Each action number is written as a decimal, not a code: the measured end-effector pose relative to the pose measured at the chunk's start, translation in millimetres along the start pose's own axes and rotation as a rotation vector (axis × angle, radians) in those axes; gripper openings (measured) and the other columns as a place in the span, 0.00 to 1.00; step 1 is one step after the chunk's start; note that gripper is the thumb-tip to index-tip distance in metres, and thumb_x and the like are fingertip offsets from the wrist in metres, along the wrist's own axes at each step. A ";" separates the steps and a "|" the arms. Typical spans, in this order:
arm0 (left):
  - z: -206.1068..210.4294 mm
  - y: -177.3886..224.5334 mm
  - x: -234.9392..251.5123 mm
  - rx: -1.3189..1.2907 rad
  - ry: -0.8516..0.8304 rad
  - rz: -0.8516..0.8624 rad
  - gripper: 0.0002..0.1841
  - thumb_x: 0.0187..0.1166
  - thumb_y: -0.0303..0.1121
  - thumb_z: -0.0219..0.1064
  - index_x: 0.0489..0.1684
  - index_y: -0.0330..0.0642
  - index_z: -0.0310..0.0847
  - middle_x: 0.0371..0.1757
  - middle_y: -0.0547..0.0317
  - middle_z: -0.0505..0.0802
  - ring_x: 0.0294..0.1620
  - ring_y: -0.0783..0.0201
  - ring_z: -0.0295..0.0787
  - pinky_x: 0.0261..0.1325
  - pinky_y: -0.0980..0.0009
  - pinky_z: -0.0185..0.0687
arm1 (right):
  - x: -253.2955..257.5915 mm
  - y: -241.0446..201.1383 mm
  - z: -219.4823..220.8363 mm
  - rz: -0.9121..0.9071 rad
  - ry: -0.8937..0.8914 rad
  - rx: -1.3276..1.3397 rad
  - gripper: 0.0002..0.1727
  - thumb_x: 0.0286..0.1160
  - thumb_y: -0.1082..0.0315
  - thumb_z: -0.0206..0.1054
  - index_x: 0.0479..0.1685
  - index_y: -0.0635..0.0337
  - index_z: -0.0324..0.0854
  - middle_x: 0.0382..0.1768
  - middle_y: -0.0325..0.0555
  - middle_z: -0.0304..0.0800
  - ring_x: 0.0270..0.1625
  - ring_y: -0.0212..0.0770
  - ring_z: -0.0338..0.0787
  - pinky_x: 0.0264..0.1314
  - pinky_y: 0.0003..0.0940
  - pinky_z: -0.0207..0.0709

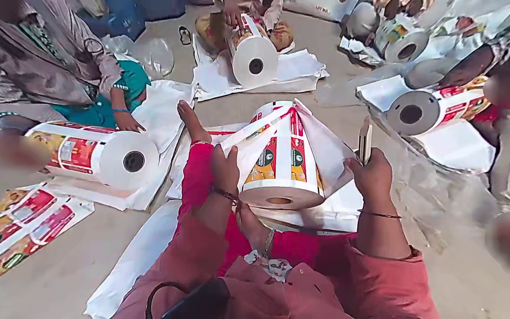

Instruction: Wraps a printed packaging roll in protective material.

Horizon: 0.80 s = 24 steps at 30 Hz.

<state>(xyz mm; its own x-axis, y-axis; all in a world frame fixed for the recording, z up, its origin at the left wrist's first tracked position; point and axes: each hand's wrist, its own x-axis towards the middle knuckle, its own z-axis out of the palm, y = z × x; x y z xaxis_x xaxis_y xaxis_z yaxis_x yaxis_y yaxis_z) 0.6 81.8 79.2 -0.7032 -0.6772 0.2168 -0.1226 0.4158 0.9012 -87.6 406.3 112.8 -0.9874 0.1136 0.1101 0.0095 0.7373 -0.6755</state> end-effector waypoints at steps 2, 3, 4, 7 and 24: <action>-0.2 -1.9 4.5 0.006 0.016 0.059 0.22 0.89 0.42 0.62 0.71 0.32 0.76 0.62 0.39 0.89 0.67 0.48 0.87 0.73 0.45 0.79 | 3.8 4.5 0.7 0.028 0.031 0.080 0.23 0.70 0.64 0.79 0.62 0.63 0.79 0.46 0.65 0.88 0.49 0.64 0.88 0.54 0.71 0.76; 0.4 0.0 3.9 0.023 0.021 0.082 0.20 0.88 0.40 0.63 0.67 0.31 0.77 0.60 0.38 0.90 0.64 0.48 0.88 0.71 0.45 0.79 | 3.8 4.4 0.4 0.028 0.036 0.124 0.24 0.69 0.66 0.79 0.63 0.62 0.79 0.46 0.64 0.88 0.49 0.62 0.88 0.53 0.69 0.76; 1.0 3.5 2.4 0.052 0.028 0.107 0.18 0.88 0.38 0.64 0.62 0.29 0.79 0.55 0.37 0.91 0.61 0.47 0.89 0.68 0.44 0.81 | 3.5 3.8 0.1 0.023 0.037 0.160 0.24 0.69 0.66 0.80 0.64 0.62 0.79 0.45 0.62 0.88 0.45 0.59 0.87 0.50 0.66 0.77; 0.0 7.4 0.3 0.066 0.046 0.119 0.18 0.88 0.39 0.63 0.58 0.29 0.80 0.52 0.37 0.91 0.57 0.46 0.90 0.65 0.44 0.81 | 3.1 6.8 -1.9 0.023 0.037 0.204 0.26 0.68 0.67 0.80 0.65 0.61 0.78 0.42 0.60 0.86 0.39 0.56 0.85 0.44 0.62 0.76; -5.7 -27.7 34.4 -0.184 0.173 0.008 0.21 0.87 0.39 0.65 0.69 0.32 0.77 0.63 0.46 0.90 0.66 0.63 0.87 0.76 0.61 0.79 | 32.0 198.1 5.8 0.681 0.081 -0.059 0.35 0.68 0.60 0.76 0.73 0.72 0.74 0.65 0.66 0.86 0.67 0.59 0.87 0.71 0.58 0.78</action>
